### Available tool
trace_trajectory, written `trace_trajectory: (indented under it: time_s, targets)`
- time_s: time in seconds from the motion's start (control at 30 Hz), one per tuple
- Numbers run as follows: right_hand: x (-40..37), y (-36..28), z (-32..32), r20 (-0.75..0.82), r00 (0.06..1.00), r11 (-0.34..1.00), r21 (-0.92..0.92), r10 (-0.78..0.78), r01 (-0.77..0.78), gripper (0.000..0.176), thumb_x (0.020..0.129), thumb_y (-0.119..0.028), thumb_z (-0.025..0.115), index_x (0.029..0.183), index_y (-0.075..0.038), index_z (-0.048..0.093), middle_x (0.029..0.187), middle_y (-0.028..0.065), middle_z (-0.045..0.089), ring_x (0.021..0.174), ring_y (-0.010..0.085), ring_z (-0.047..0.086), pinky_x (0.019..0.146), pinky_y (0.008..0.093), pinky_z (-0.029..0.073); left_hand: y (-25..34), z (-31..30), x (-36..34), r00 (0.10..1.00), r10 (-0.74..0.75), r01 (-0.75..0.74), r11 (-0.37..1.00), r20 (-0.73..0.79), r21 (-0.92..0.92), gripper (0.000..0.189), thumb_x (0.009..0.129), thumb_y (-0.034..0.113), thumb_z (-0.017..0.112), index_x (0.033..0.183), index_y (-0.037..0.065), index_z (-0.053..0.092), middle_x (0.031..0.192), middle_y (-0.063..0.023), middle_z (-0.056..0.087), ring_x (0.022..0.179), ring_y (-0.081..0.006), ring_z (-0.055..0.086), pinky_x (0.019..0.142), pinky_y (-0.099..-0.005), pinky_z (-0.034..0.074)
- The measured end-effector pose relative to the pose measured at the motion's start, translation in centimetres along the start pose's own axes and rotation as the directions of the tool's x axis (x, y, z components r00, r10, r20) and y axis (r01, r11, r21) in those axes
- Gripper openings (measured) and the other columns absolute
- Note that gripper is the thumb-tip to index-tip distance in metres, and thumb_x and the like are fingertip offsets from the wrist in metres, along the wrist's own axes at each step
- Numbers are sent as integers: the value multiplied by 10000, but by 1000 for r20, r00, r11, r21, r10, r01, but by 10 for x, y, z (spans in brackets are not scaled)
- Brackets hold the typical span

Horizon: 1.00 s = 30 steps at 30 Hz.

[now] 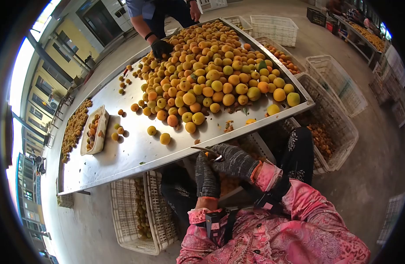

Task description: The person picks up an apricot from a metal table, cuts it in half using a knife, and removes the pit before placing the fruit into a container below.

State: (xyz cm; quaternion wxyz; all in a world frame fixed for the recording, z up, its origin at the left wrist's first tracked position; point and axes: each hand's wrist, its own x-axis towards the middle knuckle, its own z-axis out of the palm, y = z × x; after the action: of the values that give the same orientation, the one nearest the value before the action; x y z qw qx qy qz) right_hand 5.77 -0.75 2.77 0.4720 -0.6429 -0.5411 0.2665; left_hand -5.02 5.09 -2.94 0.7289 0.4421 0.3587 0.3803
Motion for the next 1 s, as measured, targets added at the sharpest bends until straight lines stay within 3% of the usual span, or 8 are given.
trace_trajectory:
  time_s: [0.27, 0.33, 0.47, 0.7, 0.77, 0.87, 0.97, 1.0]
  targets:
    - [20, -16, -36, 29, 976, 970, 102, 217, -219, 264, 749, -195, 671, 952, -40, 605, 828, 97, 628, 758, 161, 596, 702, 300, 474, 23, -20, -6, 984, -157, 146, 981, 81, 127, 363, 938, 313, 390, 1100, 30, 549, 1023, -72, 574, 939, -159, 537, 826, -272, 434]
    - [35, -11, -48, 10, 962, 957, 96, 273, -273, 282, 752, -179, 674, 985, -41, 595, 853, 82, 623, 786, 159, 591, 710, 305, 471, 25, -29, -5, 982, 43, -144, 796, 183, 588, 400, 936, 293, 398, 1161, -17, 514, 1192, -186, 514, 1137, -253, 471, 961, -308, 361]
    - [63, 19, -63, -158, 967, 964, -145, 198, -221, 402, 727, -242, 680, 1034, -16, 551, 904, 162, 610, 843, 271, 597, 745, 359, 469, 30, -39, -5, 972, -81, -112, 668, 222, 736, 384, 909, 292, 450, 1143, -1, 534, 1242, -220, 467, 1159, -291, 451, 959, -323, 364]
    - [60, 49, -65, -323, 940, 955, -228, 110, -190, 417, 773, -174, 625, 1135, -5, 503, 1011, 170, 583, 916, 268, 580, 793, 355, 460, 79, -46, 15, 974, -23, -121, 786, 224, 606, 316, 875, 219, 536, 1090, -8, 576, 970, -136, 634, 878, -224, 592, 777, -305, 454]
    - [56, 29, -69, -248, 865, 881, 312, 437, -356, 327, 810, -130, 590, 1118, -37, 530, 919, 80, 597, 800, 167, 588, 708, 291, 480, 103, -39, 30, 999, 30, -36, 931, 22, 363, 261, 886, 210, 535, 1058, 25, 603, 785, -79, 614, 534, -115, 557, 531, -241, 458]
    - [49, 24, -72, -217, 866, 808, 512, 451, -292, 284, 837, -150, 583, 1110, -79, 549, 830, 17, 574, 629, 95, 534, 554, 240, 449, 118, -61, 77, 836, 543, -272, 271, 87, 923, 404, 823, 300, 599, 1102, 9, 574, 972, -170, 597, 817, -234, 603, 722, -326, 477]
    - [45, 24, -71, -221, 868, 747, 627, 444, -222, 252, 858, -181, 580, 1099, -108, 561, 767, -12, 560, 515, 55, 496, 449, 212, 422, 108, -85, 120, 868, 490, -53, -60, 76, 997, 504, 789, 381, 609, 1115, 1, 558, 1054, -208, 567, 944, -291, 572, 804, -359, 445]
    - [43, 21, -73, -198, 876, 723, 656, 440, -215, 251, 858, -184, 581, 1096, -108, 561, 760, -9, 559, 514, 55, 497, 447, 209, 419, 114, -84, 130, 977, 206, 59, -33, -51, 998, 549, 783, 468, 570, 1107, 26, 551, 1034, -214, 569, 930, -375, 562, 798, -462, 432]
